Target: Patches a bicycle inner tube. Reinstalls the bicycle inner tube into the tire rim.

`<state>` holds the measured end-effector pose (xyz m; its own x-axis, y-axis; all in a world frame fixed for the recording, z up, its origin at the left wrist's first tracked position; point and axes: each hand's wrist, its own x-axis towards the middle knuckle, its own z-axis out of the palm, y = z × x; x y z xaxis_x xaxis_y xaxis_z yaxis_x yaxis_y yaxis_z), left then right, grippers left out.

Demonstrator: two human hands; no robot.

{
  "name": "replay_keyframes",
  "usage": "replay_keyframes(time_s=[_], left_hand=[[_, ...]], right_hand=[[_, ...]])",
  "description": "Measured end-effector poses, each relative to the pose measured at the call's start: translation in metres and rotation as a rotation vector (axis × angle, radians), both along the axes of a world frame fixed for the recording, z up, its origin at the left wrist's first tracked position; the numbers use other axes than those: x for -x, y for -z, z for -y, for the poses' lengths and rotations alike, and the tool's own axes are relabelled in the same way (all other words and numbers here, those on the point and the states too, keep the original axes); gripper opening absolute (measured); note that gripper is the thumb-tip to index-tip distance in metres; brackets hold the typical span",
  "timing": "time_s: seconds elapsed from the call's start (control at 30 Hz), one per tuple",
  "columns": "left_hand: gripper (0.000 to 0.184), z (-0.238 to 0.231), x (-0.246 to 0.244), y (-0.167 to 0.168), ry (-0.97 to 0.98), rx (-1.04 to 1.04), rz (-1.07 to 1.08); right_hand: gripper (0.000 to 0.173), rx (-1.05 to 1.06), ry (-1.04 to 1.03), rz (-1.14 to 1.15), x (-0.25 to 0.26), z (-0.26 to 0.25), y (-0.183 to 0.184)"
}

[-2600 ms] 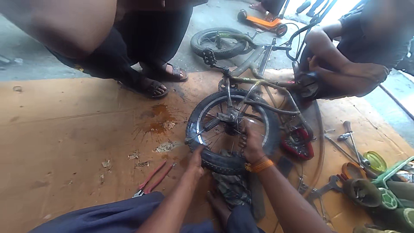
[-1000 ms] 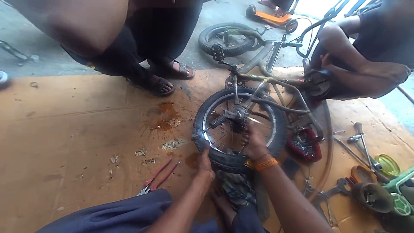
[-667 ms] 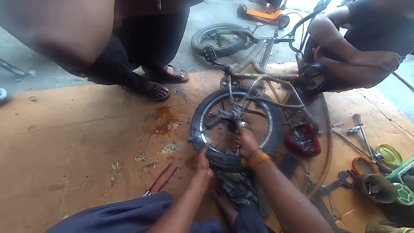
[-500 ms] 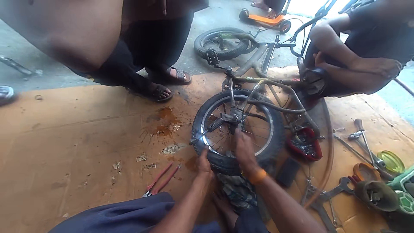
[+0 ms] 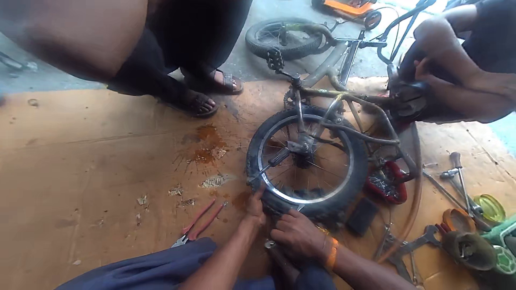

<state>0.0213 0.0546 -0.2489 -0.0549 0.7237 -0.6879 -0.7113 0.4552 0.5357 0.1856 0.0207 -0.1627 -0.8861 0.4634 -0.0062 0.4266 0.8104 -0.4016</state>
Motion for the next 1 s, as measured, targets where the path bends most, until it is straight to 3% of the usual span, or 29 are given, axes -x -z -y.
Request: replay_keyframes(time_s=[0.1,0.17,0.27,0.37,0.53,0.63,0.7,0.77,0.87,0.93,1.0], left_hand=[[0.039,-0.001,0.005,0.005,0.052,0.008,0.091],[0.04,-0.001,0.01,0.01,0.091,0.015,0.118],[0.039,0.002,0.013,0.007,0.092,0.015,0.178],[0.042,0.005,0.011,-0.002,0.065,0.039,0.104],[0.057,0.011,0.003,-0.025,0.042,0.032,-0.158],[0.063,0.009,0.012,-0.037,0.051,-0.081,-0.719],[0.066,0.005,0.026,-0.04,0.17,-0.328,-1.191],[0.045,-0.004,0.031,-0.046,0.37,-0.581,-1.473],[0.028,-0.022,0.021,-0.063,0.912,-0.753,-1.538],[0.025,-0.035,0.012,-0.074,1.134,-0.671,-1.56],[0.026,-0.052,0.004,-0.09,1.31,-0.52,-1.507]], right_hand=[[0.028,0.149,0.162,0.464,0.047,0.004,-0.005],[0.03,0.319,0.283,0.652,0.077,0.0,-0.017],[0.04,0.36,0.313,0.581,0.07,0.012,-0.018],[0.048,0.443,0.307,0.538,0.039,0.022,-0.025],[0.05,0.752,0.405,0.778,-0.026,0.047,-0.033],[0.052,0.827,0.49,0.83,-0.062,0.065,-0.028],[0.05,0.798,0.605,0.722,-0.08,0.074,-0.026],[0.051,0.752,0.814,0.413,-0.088,0.076,-0.021],[0.055,0.917,1.16,-0.241,-0.07,0.066,-0.011],[0.053,1.102,1.359,-0.64,-0.049,0.059,-0.011],[0.045,1.159,1.511,-0.925,-0.041,0.055,-0.006]])
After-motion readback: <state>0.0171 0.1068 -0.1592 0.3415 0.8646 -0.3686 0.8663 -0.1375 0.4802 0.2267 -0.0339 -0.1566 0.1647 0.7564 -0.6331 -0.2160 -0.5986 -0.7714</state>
